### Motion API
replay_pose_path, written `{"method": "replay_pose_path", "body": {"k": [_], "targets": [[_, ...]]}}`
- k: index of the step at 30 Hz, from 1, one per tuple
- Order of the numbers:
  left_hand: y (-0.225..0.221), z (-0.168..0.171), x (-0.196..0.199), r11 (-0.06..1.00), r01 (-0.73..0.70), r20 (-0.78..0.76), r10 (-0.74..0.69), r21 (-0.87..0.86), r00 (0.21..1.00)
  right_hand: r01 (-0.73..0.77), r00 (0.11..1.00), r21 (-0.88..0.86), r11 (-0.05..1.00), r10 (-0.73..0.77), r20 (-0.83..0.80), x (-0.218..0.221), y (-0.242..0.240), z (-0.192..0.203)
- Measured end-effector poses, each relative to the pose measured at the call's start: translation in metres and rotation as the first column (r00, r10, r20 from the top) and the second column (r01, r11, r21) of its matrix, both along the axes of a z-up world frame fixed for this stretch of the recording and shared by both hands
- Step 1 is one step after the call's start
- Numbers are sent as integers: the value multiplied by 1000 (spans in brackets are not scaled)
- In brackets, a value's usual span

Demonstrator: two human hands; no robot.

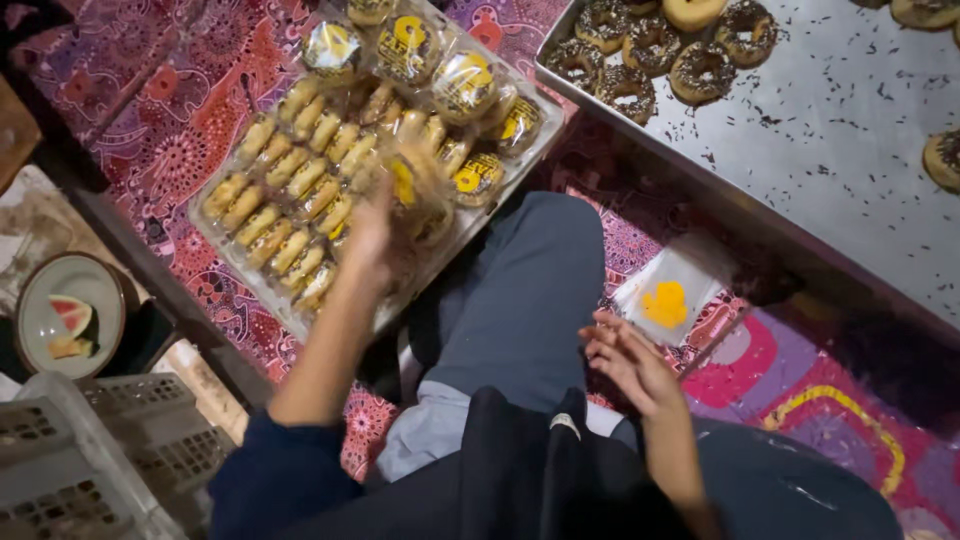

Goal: The person sits on a patterned floor mat and repeatedly picks donuts from a metal tray, places them into clear plastic bags, and arranges the sealed bags on a nearby tray. The person handles both plain and chocolate-sprinkled donuts.

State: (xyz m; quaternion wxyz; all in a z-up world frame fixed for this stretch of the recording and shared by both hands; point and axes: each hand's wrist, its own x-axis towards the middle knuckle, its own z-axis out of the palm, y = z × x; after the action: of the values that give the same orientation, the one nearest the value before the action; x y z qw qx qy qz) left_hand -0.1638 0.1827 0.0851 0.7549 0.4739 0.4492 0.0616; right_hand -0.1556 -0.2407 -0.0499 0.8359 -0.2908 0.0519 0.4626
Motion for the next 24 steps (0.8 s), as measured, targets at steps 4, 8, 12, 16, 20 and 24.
{"method": "replay_pose_path", "body": {"k": [4,8,12,16,20,24], "targets": [[70,-6,56,956,-238,83,227,172,970,74,997,-78,994,-75,-2,3,-7,-9],[96,-27,97,979,-198,54,195,57,979,134,991,-136,982,-133,17,-1,-12,-12],[117,-60,111,992,-90,-24,92,92,995,156,988,-119,981,-155,18,-3,-18,-7],[144,-86,118,994,-101,171,94,31,981,140,989,-154,978,-132,63,-3,-15,-1],[160,-92,126,976,-141,75,130,163,989,143,988,-184,973,-130,77,-5,-12,0],[158,-82,128,781,-162,-131,297,603,946,133,988,-211,968,-113,104,-3,-13,-2]]}}
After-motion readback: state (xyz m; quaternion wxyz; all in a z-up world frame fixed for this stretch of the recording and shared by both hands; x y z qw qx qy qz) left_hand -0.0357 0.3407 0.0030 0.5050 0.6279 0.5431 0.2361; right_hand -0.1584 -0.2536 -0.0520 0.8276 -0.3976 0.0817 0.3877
